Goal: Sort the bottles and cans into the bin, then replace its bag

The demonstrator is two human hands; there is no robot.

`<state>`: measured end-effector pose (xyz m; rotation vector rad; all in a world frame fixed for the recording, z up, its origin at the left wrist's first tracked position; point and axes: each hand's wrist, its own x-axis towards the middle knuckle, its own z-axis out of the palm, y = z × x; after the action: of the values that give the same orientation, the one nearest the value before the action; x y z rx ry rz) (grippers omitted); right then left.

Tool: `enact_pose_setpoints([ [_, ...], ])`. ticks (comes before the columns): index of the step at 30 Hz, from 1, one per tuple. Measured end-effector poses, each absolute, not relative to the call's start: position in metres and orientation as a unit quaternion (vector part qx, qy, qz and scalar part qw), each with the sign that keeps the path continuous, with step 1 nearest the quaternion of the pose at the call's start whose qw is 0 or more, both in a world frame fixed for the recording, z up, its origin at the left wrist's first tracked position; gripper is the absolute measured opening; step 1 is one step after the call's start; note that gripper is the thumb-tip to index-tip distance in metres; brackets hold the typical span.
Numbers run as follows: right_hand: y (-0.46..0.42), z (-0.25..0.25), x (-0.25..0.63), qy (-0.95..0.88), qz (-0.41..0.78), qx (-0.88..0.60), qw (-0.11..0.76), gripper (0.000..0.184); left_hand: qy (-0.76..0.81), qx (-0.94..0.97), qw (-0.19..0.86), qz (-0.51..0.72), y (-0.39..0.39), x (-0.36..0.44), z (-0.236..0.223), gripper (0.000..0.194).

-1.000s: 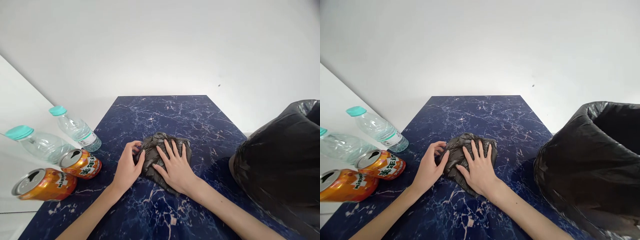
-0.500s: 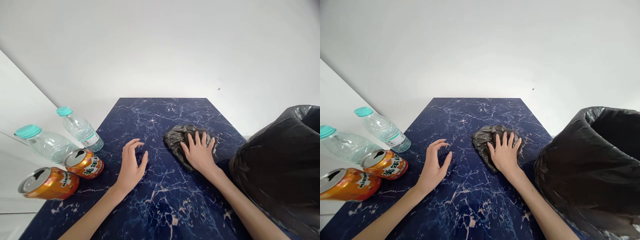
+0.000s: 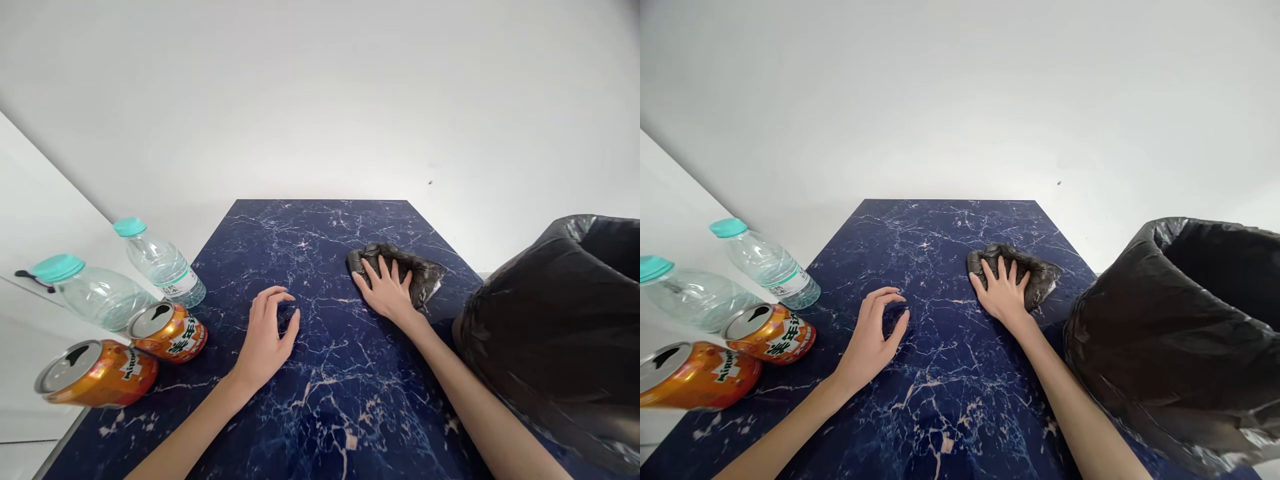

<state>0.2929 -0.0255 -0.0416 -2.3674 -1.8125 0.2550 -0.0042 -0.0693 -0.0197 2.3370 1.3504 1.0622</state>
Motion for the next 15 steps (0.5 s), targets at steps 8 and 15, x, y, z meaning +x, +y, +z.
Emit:
enact_pose_setpoints([
  [8,-0.006,-0.04,0.353,-0.511,0.077,-0.848,0.119,0.076,0.465,0.805,0.127,0.345,-0.069,-0.006,-0.023,0.017],
  [15,-0.051,-0.021,0.303,-0.565,0.028,-0.806,0.176,0.074,0.454,0.815,0.131,0.335,-0.068,-0.006,-0.021,0.014],
])
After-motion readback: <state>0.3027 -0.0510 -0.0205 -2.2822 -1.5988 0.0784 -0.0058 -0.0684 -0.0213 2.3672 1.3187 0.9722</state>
